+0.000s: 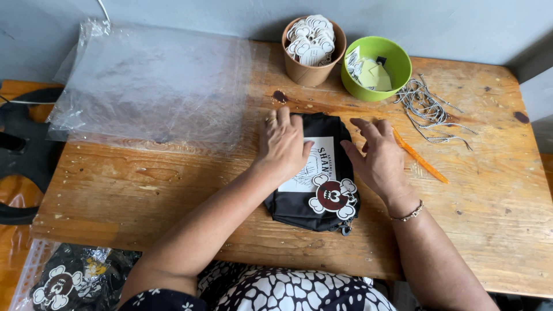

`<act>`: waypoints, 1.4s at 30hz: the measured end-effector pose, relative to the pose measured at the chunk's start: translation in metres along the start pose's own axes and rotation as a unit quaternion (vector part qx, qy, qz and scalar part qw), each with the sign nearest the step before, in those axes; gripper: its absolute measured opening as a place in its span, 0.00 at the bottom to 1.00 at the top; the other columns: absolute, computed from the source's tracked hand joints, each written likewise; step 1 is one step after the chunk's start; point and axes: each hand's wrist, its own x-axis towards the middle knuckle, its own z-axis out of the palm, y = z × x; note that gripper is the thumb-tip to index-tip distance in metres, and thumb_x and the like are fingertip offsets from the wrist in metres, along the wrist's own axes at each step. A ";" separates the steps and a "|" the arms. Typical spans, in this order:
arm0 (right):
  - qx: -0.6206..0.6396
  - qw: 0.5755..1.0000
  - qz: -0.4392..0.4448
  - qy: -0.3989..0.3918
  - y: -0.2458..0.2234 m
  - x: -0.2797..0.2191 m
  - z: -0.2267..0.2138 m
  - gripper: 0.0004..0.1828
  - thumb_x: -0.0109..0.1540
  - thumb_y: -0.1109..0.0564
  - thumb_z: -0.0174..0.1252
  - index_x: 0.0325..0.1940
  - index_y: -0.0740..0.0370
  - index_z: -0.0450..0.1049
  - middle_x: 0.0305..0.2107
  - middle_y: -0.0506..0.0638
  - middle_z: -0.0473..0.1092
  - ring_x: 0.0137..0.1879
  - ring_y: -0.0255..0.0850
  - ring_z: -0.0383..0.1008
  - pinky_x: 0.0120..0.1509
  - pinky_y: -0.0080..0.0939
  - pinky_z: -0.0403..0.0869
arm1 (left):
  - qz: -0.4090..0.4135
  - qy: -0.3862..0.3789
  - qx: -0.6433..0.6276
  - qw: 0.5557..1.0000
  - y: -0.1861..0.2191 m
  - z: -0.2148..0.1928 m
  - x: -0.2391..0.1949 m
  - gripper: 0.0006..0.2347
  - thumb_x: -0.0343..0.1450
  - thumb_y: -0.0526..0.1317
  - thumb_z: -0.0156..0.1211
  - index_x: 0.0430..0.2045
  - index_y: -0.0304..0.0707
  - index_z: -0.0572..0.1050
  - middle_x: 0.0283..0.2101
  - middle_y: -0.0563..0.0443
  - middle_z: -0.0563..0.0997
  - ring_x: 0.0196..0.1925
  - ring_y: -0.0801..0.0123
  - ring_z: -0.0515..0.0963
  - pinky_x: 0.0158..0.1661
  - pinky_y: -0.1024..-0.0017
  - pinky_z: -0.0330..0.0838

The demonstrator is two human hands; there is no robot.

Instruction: The person attaches a decorative keychain to a small black bag, places a sticker on the bag's surface, and then wraps the entire assembly in a clear plastic bag. The person smooths the plastic to secure the packaging.

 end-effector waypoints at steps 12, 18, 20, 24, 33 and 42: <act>0.045 0.998 -0.042 -0.001 0.046 0.013 0.031 0.25 0.61 0.48 0.66 0.63 0.45 0.76 0.39 0.51 0.68 0.39 0.52 0.79 0.42 0.53 0.79 | -0.007 0.010 0.022 1.000 0.016 0.008 -0.035 0.30 0.75 0.51 0.49 0.63 0.19 0.61 0.73 0.21 0.49 0.75 0.27 0.50 0.65 0.38 0.54; 0.065 0.997 -0.049 0.013 0.043 0.014 0.030 0.24 0.61 0.49 0.67 0.62 0.51 0.76 0.37 0.53 0.69 0.38 0.53 0.79 0.40 0.53 0.78 | 0.016 0.077 0.013 0.997 0.010 0.020 -0.036 0.29 0.75 0.52 0.46 0.63 0.21 0.63 0.73 0.22 0.50 0.75 0.30 0.50 0.67 0.44 0.51; 0.069 0.997 -0.044 0.010 0.043 0.013 0.030 0.24 0.61 0.48 0.67 0.61 0.49 0.77 0.37 0.52 0.69 0.38 0.50 0.79 0.40 0.51 0.78 | 0.013 0.074 -0.004 0.997 0.010 0.017 -0.037 0.28 0.75 0.51 0.45 0.62 0.21 0.63 0.73 0.22 0.51 0.75 0.30 0.50 0.68 0.44 0.51; 0.059 0.997 -0.040 0.002 0.044 0.014 0.029 0.25 0.60 0.47 0.67 0.62 0.49 0.76 0.38 0.51 0.70 0.40 0.49 0.79 0.42 0.51 0.79 | 0.019 0.079 -0.046 0.996 0.002 0.018 -0.034 0.26 0.75 0.50 0.44 0.60 0.22 0.66 0.71 0.22 0.55 0.73 0.30 0.55 0.67 0.43 0.51; 0.067 0.997 -0.033 0.005 0.046 0.014 0.032 0.24 0.60 0.48 0.67 0.60 0.50 0.77 0.37 0.51 0.71 0.40 0.48 0.79 0.42 0.49 0.79 | 0.053 0.212 -0.041 0.975 -0.022 0.041 -0.020 0.24 0.62 0.51 0.60 0.47 0.33 0.72 0.62 0.32 0.67 0.59 0.38 0.70 0.53 0.45 0.66; 0.044 0.998 -0.046 0.013 0.040 0.013 0.029 0.23 0.61 0.48 0.66 0.60 0.51 0.77 0.36 0.51 0.71 0.39 0.50 0.79 0.43 0.51 0.79 | 0.060 0.200 -0.030 0.978 -0.019 0.035 -0.024 0.23 0.64 0.51 0.58 0.47 0.31 0.72 0.62 0.28 0.67 0.58 0.35 0.71 0.52 0.44 0.66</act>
